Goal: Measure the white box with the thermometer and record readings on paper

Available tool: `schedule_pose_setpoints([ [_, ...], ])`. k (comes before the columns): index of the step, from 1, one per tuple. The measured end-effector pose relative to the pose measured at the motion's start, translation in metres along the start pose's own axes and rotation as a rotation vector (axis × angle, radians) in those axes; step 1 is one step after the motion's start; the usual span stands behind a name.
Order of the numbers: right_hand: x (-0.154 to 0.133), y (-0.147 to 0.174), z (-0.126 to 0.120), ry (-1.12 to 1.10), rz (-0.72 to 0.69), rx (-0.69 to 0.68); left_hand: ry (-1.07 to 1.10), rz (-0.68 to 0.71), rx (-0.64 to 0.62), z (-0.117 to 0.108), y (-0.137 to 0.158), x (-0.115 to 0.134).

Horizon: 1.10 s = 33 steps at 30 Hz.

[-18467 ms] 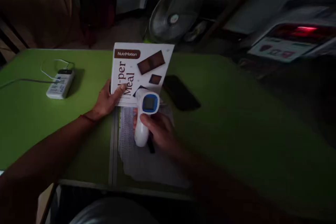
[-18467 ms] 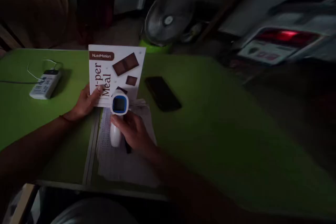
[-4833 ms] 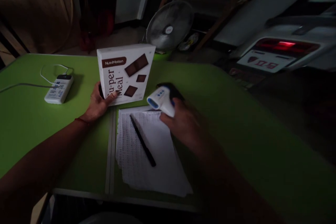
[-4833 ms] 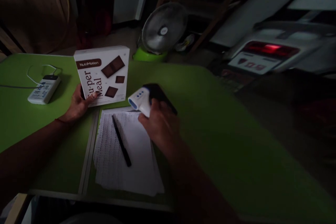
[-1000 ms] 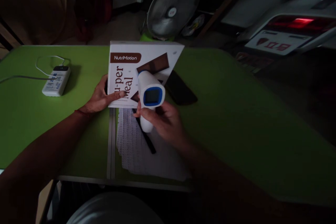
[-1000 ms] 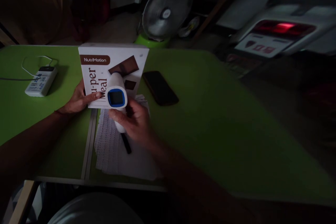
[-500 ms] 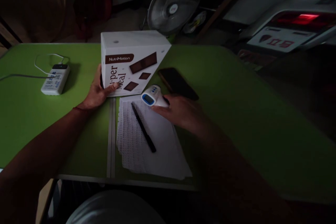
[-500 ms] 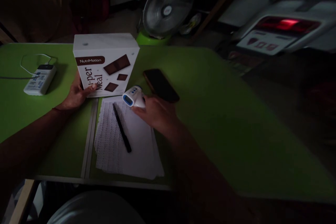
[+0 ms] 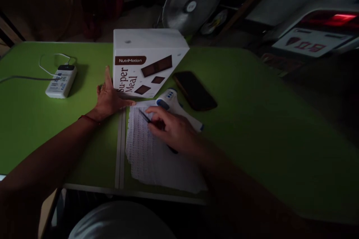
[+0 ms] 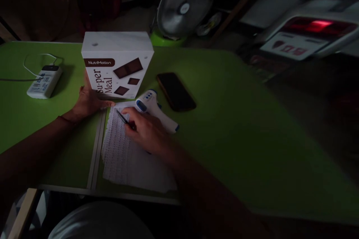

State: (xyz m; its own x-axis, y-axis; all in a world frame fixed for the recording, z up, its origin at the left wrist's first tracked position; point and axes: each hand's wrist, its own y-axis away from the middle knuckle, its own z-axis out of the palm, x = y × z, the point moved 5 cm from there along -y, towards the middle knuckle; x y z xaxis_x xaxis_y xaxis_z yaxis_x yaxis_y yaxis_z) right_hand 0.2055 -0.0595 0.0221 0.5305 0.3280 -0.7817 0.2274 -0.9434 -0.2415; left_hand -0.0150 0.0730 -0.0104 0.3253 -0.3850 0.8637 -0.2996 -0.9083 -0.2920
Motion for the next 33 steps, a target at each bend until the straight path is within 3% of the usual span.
schedule_pose_setpoints([
  [3, 0.001, -0.005, -0.011, -0.219, 0.011, 0.129, -0.127, -0.073, 0.106, -0.004, -0.001, 0.006],
  [9, 0.002, -0.011, -0.013, -0.526, 0.015, 0.244, -0.087, -0.077, 0.08, 0.0, -0.001, 0.007],
  [14, 0.009, -0.008, 0.002, -0.578, 0.111, 0.325, -0.079, -0.021, 0.107, -0.001, -0.001, 0.003],
  [21, 0.032, -0.004, 0.016, -0.556, 0.295, 0.409, -0.182, -0.094, 0.065, 0.0, -0.003, 0.008],
  [29, 0.032, -0.008, 0.008, -0.372, 0.182, 0.384, -0.098, -0.04, 0.068, -0.001, -0.002, 0.0],
  [33, 0.037, -0.01, 0.007, -0.355, 0.206, 0.404, -0.114, -0.051, 0.061, 0.0, -0.003, -0.001],
])
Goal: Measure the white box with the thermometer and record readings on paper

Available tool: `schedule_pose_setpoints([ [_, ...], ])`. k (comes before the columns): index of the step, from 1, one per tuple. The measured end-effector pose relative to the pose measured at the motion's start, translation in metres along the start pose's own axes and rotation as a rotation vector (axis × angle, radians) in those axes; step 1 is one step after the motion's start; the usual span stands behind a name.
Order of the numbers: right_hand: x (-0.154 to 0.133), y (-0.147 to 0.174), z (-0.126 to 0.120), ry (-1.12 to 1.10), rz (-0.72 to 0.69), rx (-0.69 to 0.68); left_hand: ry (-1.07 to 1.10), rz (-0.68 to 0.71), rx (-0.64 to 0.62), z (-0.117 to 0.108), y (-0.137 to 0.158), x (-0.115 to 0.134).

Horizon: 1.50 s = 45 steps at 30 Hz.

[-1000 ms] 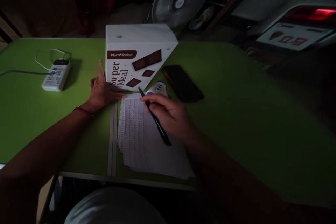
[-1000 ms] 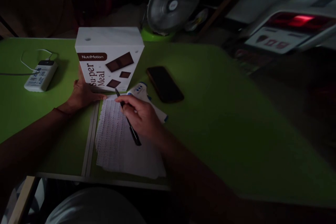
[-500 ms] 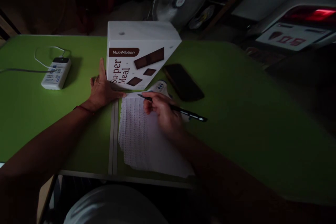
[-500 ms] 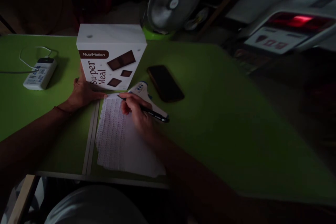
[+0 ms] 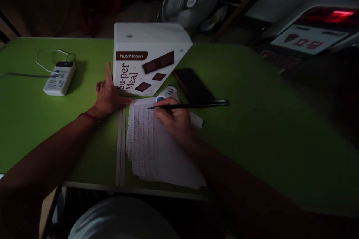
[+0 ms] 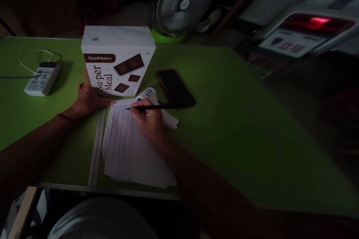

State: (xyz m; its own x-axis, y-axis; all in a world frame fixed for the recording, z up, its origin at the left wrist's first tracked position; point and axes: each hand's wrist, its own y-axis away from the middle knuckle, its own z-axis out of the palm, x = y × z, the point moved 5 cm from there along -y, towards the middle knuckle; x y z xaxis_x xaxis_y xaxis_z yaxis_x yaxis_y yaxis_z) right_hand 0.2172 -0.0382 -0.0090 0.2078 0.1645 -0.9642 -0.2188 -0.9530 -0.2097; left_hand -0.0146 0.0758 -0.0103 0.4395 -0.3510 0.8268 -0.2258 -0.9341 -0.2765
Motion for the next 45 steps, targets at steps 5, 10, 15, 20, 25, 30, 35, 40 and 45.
schedule_pose_setpoints([
  [5, -0.005, -0.001, 0.002, 0.048, -0.061, 0.005, 0.028, 0.025, 0.027, -0.001, 0.0, 0.002],
  [10, -0.005, 0.0, 0.001, 0.054, -0.049, -0.017, -0.1, -0.053, -0.007, -0.001, 0.004, 0.016],
  [15, -0.003, -0.001, 0.001, 0.123, -0.128, 0.035, -0.301, -0.092, -0.019, -0.001, 0.011, 0.03],
  [20, 0.003, -0.002, 0.0, 0.14, -0.158, 0.069, -0.352, -0.127, -0.05, 0.0, 0.011, 0.031],
  [25, 0.005, -0.003, 0.0, 0.155, -0.192, 0.012, -0.312, -0.112, -0.062, 0.0, 0.009, 0.027],
  [30, 0.004, -0.001, 0.001, 0.16, -0.24, -0.012, -0.32, -0.117, -0.059, 0.0, 0.01, 0.028],
  [35, 0.004, 0.0, 0.003, 0.159, -0.256, -0.035, -0.348, -0.141, -0.053, -0.001, 0.011, 0.035],
  [40, 0.001, 0.0, 0.005, 0.133, -0.252, -0.07, -0.403, -0.134, -0.033, -0.001, 0.012, 0.04],
  [45, 0.0, 0.0, 0.007, 0.149, -0.277, -0.082, -0.424, -0.141, -0.039, 0.0, 0.013, 0.042],
])
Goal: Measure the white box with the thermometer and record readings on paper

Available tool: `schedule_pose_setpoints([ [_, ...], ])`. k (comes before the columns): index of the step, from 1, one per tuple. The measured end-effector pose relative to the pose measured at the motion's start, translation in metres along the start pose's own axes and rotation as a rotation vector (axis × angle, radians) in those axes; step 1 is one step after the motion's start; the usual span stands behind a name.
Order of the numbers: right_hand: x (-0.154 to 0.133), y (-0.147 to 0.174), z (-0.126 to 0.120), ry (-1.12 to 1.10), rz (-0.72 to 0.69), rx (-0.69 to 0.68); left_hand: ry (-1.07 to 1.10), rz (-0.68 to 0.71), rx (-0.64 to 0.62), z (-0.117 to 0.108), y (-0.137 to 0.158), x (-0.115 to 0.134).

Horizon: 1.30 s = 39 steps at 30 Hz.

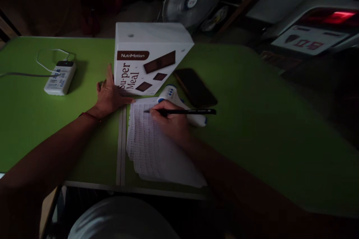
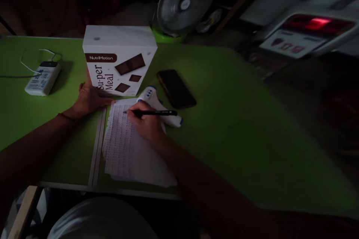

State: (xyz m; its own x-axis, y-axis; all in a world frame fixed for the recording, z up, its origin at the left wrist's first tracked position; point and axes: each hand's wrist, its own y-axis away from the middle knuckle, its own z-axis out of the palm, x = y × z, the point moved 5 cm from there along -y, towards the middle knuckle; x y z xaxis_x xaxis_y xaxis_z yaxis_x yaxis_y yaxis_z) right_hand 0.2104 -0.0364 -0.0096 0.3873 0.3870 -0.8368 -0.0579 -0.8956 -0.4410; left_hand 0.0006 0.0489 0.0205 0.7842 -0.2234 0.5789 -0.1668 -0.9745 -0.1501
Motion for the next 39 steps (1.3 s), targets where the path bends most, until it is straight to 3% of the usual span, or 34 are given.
schedule_pose_setpoints([
  [7, 0.0039, 0.0011, -0.0014, 0.034, -0.029, 0.004, 0.007, -0.008, 0.003, -0.0019, 0.0001, 0.0009],
  [28, 0.0004, -0.0014, -0.0018, -0.002, 0.089, 0.027, 0.077, 0.014, -0.022, 0.0014, -0.0029, -0.0061],
  [39, 0.0, -0.0006, -0.002, 0.05, 0.049, 0.038, 0.079, 0.009, -0.009, 0.0002, -0.003, -0.0044],
])
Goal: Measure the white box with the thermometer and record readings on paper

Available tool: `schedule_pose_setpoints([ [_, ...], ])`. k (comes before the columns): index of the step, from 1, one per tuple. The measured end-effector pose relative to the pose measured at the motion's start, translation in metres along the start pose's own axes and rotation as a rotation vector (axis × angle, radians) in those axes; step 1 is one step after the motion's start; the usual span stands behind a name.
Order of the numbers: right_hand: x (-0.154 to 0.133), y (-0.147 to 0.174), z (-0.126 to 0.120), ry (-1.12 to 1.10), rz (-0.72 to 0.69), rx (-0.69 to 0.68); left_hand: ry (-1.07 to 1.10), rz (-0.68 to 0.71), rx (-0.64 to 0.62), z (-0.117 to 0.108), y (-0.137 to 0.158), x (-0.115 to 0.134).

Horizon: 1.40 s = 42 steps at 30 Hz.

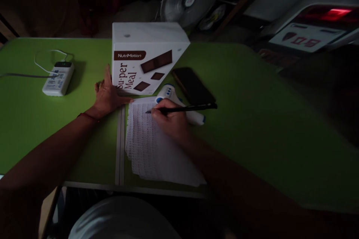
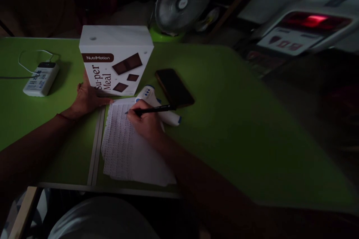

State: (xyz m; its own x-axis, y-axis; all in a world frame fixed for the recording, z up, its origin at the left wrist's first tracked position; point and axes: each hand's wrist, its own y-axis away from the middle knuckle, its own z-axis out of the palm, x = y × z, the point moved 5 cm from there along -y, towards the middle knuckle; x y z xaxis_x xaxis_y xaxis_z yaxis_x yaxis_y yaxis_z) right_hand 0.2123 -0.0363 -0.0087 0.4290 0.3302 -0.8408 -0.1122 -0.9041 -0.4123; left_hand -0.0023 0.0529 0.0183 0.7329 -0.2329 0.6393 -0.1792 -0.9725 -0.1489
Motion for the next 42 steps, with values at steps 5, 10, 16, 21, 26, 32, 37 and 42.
schedule_pose_setpoints([
  [5, 0.0025, 0.0005, -0.0013, -0.03, -0.01, 0.022, -0.009, 0.001, -0.007, -0.0003, 0.0005, -0.0004],
  [10, 0.005, 0.0009, -0.001, -0.014, -0.018, 0.023, 0.013, 0.016, -0.006, 0.0007, -0.0004, -0.0037],
  [16, 0.0021, 0.0007, -0.0024, 0.016, -0.013, 0.055, 0.003, 0.0, -0.01, -0.0008, 0.0007, -0.0005],
  [21, 0.0016, 0.0009, -0.0023, 0.011, 0.013, 0.045, -0.004, -0.012, -0.007, -0.0005, 0.0, -0.001],
  [26, -0.0004, -0.0002, 0.0001, -0.065, 0.032, -0.014, 0.007, 0.023, 0.001, 0.0024, -0.0018, -0.0055],
  [32, 0.0003, -0.0004, 0.002, -0.055, 0.019, -0.046, -0.032, 0.0, 0.004, 0.0004, 0.0004, 0.0],
  [37, -0.0011, -0.0011, 0.0029, -0.081, -0.033, -0.065, -0.018, -0.012, -0.005, -0.0008, 0.0017, 0.0017],
  [42, -0.003, -0.0009, 0.0023, -0.043, -0.062, -0.076, -0.014, -0.002, 0.012, -0.0001, 0.0002, 0.0],
])
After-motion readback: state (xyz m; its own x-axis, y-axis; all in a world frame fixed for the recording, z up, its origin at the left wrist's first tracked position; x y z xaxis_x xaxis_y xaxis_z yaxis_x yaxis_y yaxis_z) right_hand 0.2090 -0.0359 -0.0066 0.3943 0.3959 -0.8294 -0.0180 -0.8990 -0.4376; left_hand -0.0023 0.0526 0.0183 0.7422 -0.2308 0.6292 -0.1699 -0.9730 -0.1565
